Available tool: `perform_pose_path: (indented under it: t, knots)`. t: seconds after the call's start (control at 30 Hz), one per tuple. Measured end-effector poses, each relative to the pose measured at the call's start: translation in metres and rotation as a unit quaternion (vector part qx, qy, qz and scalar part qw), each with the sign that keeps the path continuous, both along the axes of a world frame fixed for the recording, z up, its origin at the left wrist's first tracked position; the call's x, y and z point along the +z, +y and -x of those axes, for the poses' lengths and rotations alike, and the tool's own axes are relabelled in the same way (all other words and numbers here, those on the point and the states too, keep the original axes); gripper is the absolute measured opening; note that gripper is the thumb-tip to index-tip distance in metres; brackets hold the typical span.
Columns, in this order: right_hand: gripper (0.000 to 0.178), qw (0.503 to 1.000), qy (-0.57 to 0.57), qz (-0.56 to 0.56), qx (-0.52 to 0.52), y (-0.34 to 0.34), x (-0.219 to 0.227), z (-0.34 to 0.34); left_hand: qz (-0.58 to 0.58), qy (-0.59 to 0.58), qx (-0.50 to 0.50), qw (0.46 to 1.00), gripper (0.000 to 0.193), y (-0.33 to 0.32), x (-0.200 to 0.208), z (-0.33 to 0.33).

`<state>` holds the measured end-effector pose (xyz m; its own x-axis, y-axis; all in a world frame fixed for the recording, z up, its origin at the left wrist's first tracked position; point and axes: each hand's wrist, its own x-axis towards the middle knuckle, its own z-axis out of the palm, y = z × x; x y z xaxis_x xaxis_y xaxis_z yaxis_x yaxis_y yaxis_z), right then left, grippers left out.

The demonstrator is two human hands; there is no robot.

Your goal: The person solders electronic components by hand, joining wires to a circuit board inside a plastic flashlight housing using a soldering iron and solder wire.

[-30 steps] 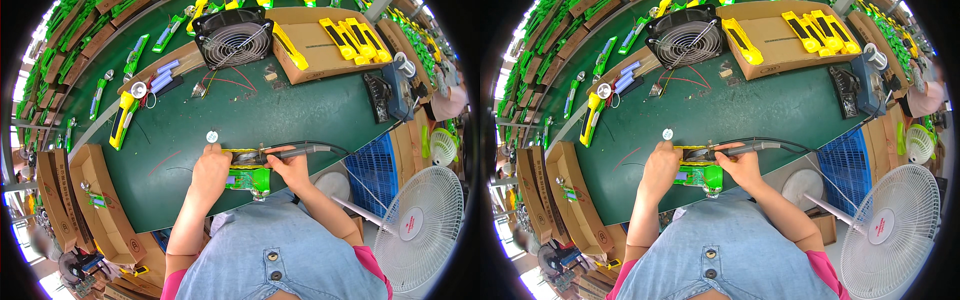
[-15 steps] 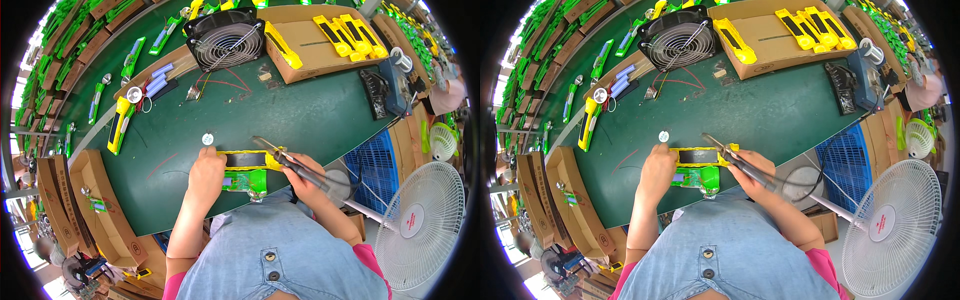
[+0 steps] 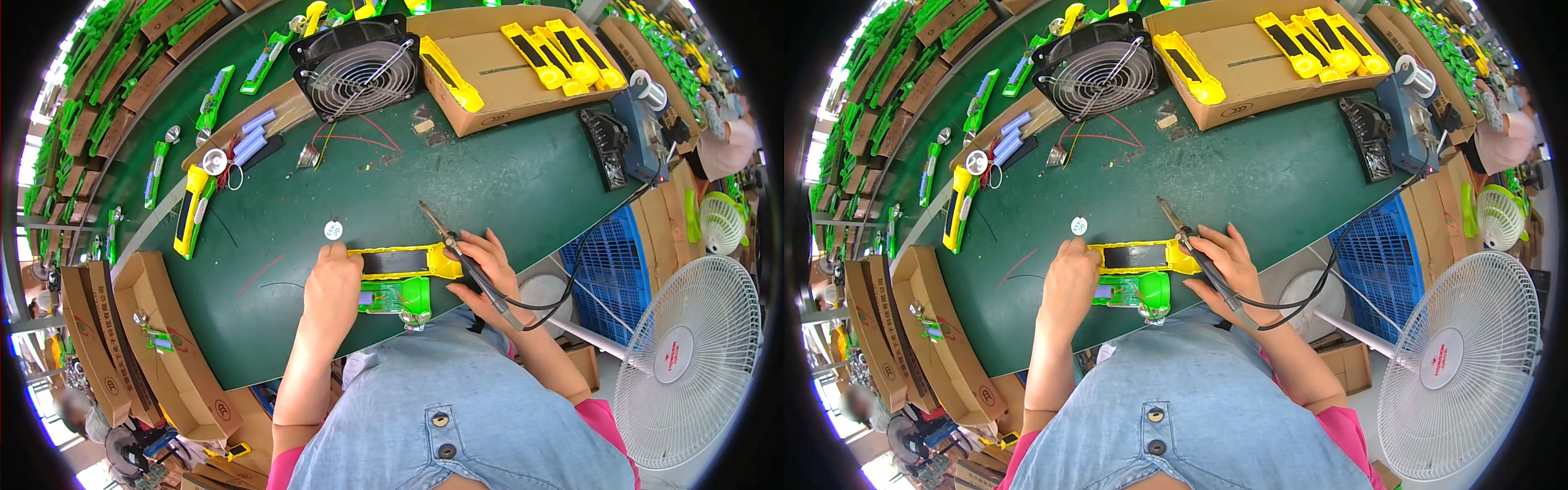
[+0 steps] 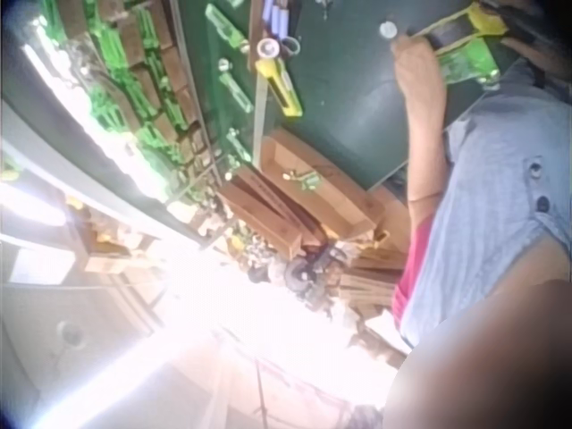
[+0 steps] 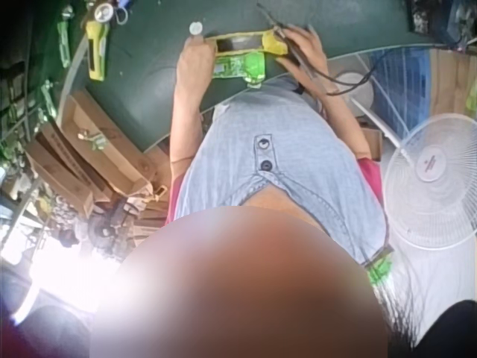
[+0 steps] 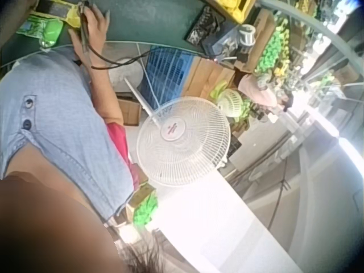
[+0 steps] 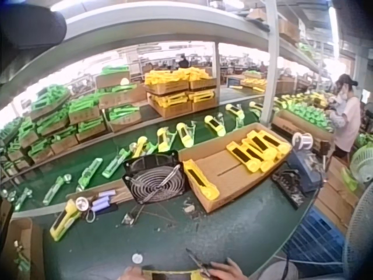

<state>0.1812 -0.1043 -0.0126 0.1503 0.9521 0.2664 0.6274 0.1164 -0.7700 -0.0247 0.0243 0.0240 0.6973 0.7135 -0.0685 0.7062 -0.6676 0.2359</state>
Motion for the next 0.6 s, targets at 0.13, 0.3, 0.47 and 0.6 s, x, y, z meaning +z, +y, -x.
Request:
perform_pose_path:
  t: [0.13,0.3,0.47,0.6]
  knots:
    - [0.059,1.000,0.009,-0.011,0.009,0.003,-0.002,-0.001,-0.013,0.025,-0.012,1.000,0.007,0.001,0.004,-0.001]
    - [0.055,1.000,0.017,-0.023,-0.002,0.006,0.000,-0.001,-0.051,0.020,-0.069,0.996,0.008,-0.010,0.035,-0.008]
    - [0.054,1.000,0.020,-0.016,-0.004,0.005,-0.002,-0.001,0.052,-0.086,-0.203,0.974,0.008,-0.018,0.027,-0.012]
    - [0.054,1.000,0.019,-0.015,0.005,0.006,-0.001,-0.001,0.061,-0.157,-0.190,0.967,0.008,-0.019,0.007,-0.013]
